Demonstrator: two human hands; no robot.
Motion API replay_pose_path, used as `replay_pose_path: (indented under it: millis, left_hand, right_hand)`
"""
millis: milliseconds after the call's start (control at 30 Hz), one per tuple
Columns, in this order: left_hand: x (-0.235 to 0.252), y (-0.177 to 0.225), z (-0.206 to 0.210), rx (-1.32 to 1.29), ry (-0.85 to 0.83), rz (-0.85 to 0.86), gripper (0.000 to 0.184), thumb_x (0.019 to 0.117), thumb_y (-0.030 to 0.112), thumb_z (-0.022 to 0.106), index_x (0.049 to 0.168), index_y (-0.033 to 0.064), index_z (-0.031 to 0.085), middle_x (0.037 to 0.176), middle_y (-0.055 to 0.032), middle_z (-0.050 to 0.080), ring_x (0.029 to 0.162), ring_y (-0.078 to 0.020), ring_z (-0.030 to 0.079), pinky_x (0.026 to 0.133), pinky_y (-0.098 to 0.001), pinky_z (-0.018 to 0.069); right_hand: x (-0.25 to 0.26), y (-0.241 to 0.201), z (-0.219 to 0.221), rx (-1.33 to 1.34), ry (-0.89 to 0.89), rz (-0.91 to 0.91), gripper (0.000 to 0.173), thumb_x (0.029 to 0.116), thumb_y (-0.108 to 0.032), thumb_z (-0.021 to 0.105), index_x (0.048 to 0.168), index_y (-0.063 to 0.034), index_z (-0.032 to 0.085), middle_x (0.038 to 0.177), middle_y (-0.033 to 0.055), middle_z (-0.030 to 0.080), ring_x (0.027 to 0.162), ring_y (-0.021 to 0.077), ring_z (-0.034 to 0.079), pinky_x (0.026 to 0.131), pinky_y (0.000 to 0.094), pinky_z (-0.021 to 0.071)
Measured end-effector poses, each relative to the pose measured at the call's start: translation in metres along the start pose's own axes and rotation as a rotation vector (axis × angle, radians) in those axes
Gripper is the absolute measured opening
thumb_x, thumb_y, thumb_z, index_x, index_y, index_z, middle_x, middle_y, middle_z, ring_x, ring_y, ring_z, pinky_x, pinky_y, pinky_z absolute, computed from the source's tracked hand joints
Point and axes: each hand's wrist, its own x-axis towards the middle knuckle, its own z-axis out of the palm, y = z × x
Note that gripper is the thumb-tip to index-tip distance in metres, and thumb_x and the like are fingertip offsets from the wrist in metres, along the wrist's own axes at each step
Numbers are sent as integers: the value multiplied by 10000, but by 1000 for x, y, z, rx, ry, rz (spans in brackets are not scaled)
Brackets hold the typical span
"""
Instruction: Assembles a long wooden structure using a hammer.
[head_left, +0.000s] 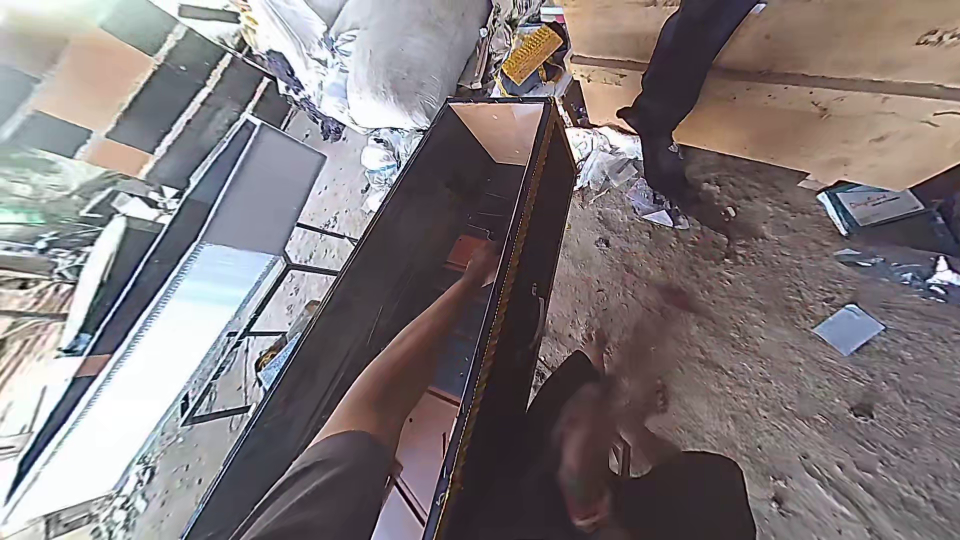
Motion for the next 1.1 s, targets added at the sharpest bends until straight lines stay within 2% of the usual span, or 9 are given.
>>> replay_pose_path:
  millis: [100,200,367,433,567,800,867,967,1100]
  left_hand:
    - [-3,0,0,-10,6,-6,384,1060,257,552,1321,-15,627,1284,-262,648,1229,-376,614,1078,-544,451]
    - [-8,2,-3,-74,-8,-7,393,1048,275,566,1305,-15,637,1289,-248,645,1231,-360,607,1077,-554,446]
    - [-1,-3,-1,-61,-20,22,381,1046,295,566,1285,14,656,1262,-228,665,1214,-351,621,1061,-553,461]
    - [-1,-3,-3,-93,-11,33,379,1032,288,592,1286,14,657,1262,-228,667,1212,-348,627,1063,-549,465]
    - [-3,-6,-1,-142,-43,44,362,1039,257,589,1291,3,649,1261,-230,664,1203,-344,627,1061,-558,462]
    - [20,-24,8,-134,-51,91,351,1025,250,586,1270,10,658,1238,-222,669,1180,-342,635,1035,-568,476]
    - [17,-25,6,-148,-55,89,346,1016,258,597,1251,14,665,1209,-205,680,1147,-324,646,1010,-560,490]
    - [12,-22,5,-156,-69,87,339,1005,256,609,1223,3,669,1194,-216,677,1138,-342,644,1001,-585,485]
    - [15,-27,6,-99,-72,49,405,1003,309,633,1290,24,658,1294,-219,656,1230,-360,620,1057,-592,466]
  right_hand:
    - [5,7,15,-379,-331,279,370,1075,-307,481,1163,25,617,715,91,569,574,203,552,559,417,507]
    - [29,-31,-17,-141,-45,-18,376,1054,-290,451,1163,46,578,603,21,507,430,141,488,404,352,478]
    - [45,-70,-30,493,375,-348,345,1108,-405,330,957,-148,503,564,-61,525,398,101,532,389,298,545]
    - [9,-24,0,344,202,-144,405,1091,-386,388,859,-114,578,561,-32,568,446,107,559,441,292,531]
    - [-16,9,41,-75,-292,469,360,1102,-313,441,1165,19,565,650,64,504,477,171,480,453,362,463]
    - [29,-42,19,397,315,-99,241,1103,-228,326,1005,-76,485,561,-40,497,390,121,528,386,324,544]
    - [0,-24,38,279,200,25,290,1085,-264,340,946,-59,492,515,-28,499,390,116,529,395,316,527]
    - [-26,-3,55,-157,-244,406,392,1098,-282,455,1228,66,583,754,120,591,594,207,564,584,415,526]
    - [3,-5,45,-51,-46,201,319,1084,-273,433,1094,28,538,585,38,491,412,157,489,405,344,488]
